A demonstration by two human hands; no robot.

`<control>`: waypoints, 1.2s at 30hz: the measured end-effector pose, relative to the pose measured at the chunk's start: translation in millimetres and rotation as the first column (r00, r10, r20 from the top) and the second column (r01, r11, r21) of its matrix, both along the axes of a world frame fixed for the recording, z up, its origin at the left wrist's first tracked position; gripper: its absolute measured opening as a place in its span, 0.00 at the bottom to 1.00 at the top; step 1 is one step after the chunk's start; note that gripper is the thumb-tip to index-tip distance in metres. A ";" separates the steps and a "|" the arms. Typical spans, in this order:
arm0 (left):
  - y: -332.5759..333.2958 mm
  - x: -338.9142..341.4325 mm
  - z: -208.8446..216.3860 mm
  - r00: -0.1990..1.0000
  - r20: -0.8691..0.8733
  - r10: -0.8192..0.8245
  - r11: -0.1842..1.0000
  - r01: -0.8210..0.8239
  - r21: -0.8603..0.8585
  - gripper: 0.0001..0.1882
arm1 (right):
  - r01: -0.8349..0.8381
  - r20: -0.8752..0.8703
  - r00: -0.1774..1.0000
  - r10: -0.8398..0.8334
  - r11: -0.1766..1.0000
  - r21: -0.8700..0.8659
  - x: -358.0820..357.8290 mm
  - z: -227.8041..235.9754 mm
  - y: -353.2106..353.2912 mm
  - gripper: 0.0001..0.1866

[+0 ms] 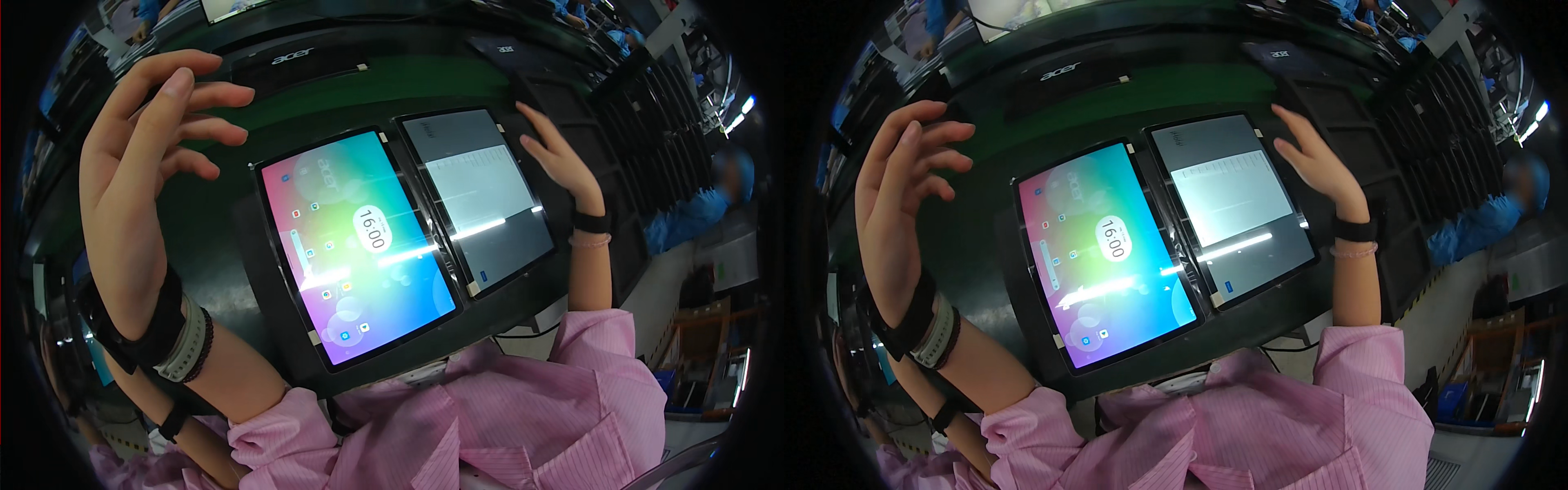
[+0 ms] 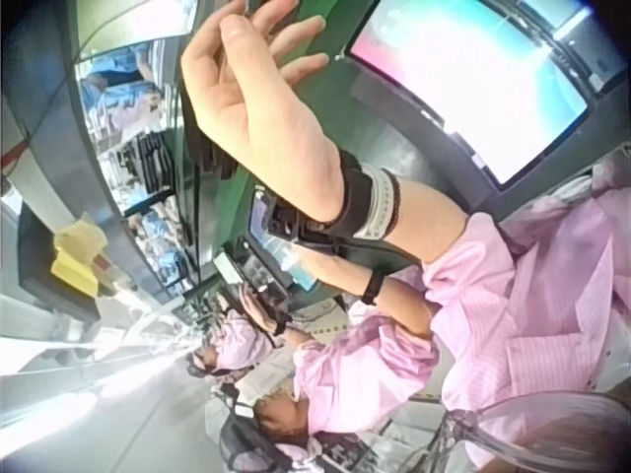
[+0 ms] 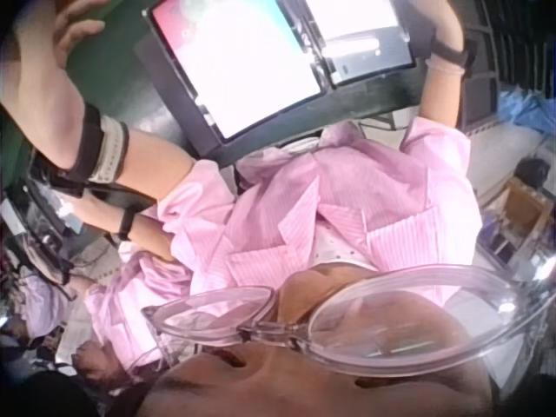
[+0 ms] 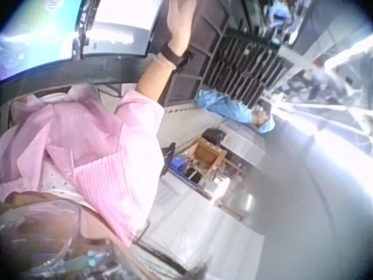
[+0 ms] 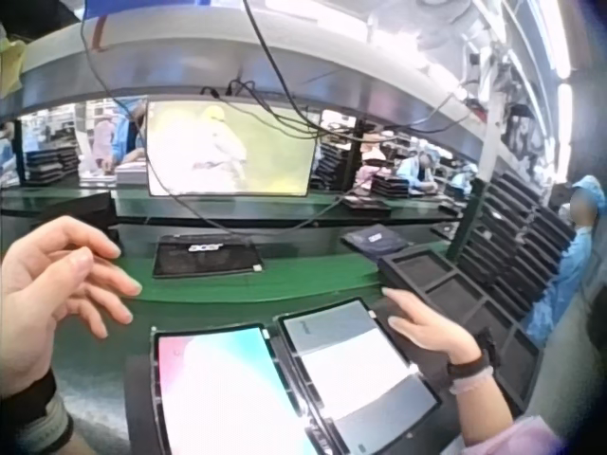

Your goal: The recorder is removing protective films and performing touch screen tests on multiple tablet devices on an assembly line.

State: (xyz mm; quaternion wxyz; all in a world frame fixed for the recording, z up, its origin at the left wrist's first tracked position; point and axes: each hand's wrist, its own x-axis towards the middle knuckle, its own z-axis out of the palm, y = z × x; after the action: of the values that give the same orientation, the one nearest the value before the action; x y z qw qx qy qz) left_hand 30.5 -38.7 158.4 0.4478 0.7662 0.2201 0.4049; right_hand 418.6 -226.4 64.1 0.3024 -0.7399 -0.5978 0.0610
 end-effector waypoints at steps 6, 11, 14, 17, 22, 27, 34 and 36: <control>-0.7 8.5 1.7 1.000 -0.019 -0.022 1.000 0.022 0.000 0.15 | -0.002 -0.473 0.881 -0.003 1.000 -0.010 -12.9 -28.3 -29.8 0.30; -6.5 6.3 7.9 0.999 -0.039 -0.013 1.000 0.013 -0.007 0.15 | -0.057 -0.417 0.909 0.016 0.994 -0.088 -37.2 -22.9 -18.8 0.34; -6.3 6.0 8.8 0.999 -0.041 -0.018 1.000 0.018 -0.011 0.15 | -0.117 -0.317 0.946 0.068 0.983 -0.138 -44.5 -13.2 -17.2 0.34; -7.7 8.1 5.3 0.999 -0.037 -0.022 1.000 0.021 -0.014 0.15 | -0.176 -0.335 0.935 0.119 0.974 -0.146 -37.4 -6.3 -13.4 0.31; -9.4 10.4 7.5 0.999 -0.047 0.004 1.000 -0.005 -0.016 0.15 | -0.051 0.136 0.988 0.075 0.983 -0.174 -24.4 -6.9 2.3 0.23; -7.6 8.8 7.0 0.999 -0.037 -0.008 1.000 0.007 -0.008 0.16 | -0.058 0.313 0.946 0.089 0.992 -0.108 -27.3 -4.4 12.0 0.21; -4.4 5.8 4.6 0.999 -0.040 -0.027 1.000 0.027 0.014 0.15 | -0.151 0.216 0.962 0.167 0.984 -0.092 -54.4 0.3 23.0 0.20; -3.6 4.7 4.0 0.999 -0.044 -0.015 1.000 0.016 0.024 0.15 | -0.167 0.241 0.951 0.193 0.978 -0.124 -62.6 3.4 24.7 0.20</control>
State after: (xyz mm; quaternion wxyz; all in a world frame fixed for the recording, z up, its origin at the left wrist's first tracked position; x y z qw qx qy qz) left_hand 35.2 -42.4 162.4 0.4365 0.7820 0.2188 0.3873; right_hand 356.0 -201.7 67.6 0.1790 -0.6986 -0.6923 0.0246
